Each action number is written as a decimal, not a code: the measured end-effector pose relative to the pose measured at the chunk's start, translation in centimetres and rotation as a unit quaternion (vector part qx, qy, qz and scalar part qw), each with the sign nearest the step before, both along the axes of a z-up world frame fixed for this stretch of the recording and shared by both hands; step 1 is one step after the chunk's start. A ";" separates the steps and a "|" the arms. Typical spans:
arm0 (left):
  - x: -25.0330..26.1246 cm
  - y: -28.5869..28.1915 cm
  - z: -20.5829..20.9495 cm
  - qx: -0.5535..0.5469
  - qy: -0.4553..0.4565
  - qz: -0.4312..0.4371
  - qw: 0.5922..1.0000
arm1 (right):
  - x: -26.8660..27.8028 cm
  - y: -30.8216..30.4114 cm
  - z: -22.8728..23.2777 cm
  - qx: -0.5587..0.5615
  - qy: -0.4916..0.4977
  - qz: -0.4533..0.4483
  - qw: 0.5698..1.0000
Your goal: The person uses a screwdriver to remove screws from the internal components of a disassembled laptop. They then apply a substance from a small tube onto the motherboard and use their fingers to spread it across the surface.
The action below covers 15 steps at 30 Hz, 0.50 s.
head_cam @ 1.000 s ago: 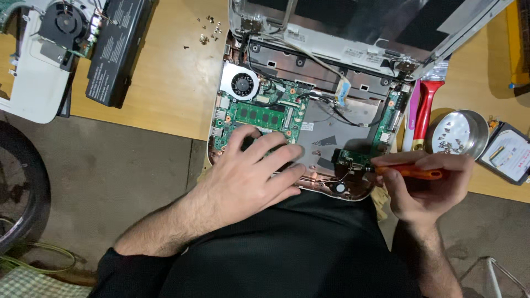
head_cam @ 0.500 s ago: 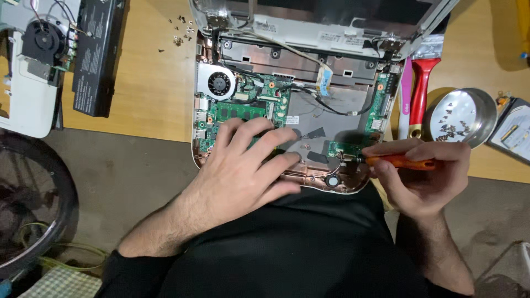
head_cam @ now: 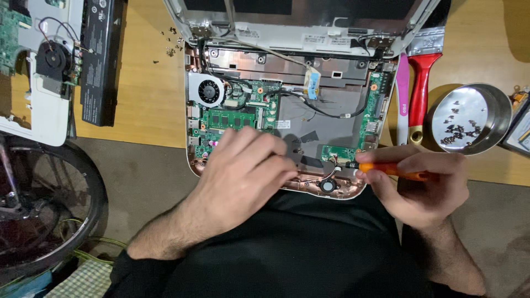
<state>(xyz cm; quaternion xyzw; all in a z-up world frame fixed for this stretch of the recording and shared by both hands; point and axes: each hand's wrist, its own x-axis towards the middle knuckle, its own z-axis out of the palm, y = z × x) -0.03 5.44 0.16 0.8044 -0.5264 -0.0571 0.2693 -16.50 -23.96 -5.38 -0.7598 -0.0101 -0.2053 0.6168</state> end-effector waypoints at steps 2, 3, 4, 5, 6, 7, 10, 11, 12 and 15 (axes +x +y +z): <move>0.3 0.6 0.2 -0.026 -0.016 0.024 0.999 | 0.4 0.0 0.4 0.003 -0.007 0.007 1.000; 0.4 0.9 0.3 -0.053 -0.032 0.048 0.997 | 0.6 0.0 0.7 0.003 -0.013 0.015 1.000; 0.5 2.3 -0.9 -0.052 -0.033 0.049 0.997 | 0.7 0.0 0.7 0.005 -0.014 0.016 1.000; 0.5 3.7 -2.0 -0.098 -0.066 0.080 0.990 | 0.6 0.0 0.7 0.014 -0.011 0.018 1.000; 0.6 5.0 -3.2 -0.143 -0.099 0.111 0.978 | 0.6 -0.1 0.7 0.024 -0.009 0.019 0.999; 0.8 6.8 -4.4 -0.143 -0.098 0.109 0.979 | 0.8 -0.3 0.8 0.024 -0.008 0.017 1.000; 1.2 9.8 -6.4 -0.211 -0.101 0.184 0.955 | 0.9 -0.5 0.9 0.016 -0.014 0.034 0.999; 1.4 9.1 -6.0 -0.231 -0.067 0.221 0.945 | 1.0 -0.3 1.0 -0.005 -0.014 0.013 1.000; 1.7 8.4 -5.6 -0.250 -0.031 0.257 0.933 | 1.1 -0.2 1.1 -0.026 -0.013 -0.009 1.000; 1.3 6.1 -4.9 -0.252 0.045 0.279 0.925 | 1.2 1.1 1.7 0.086 0.019 -0.089 0.992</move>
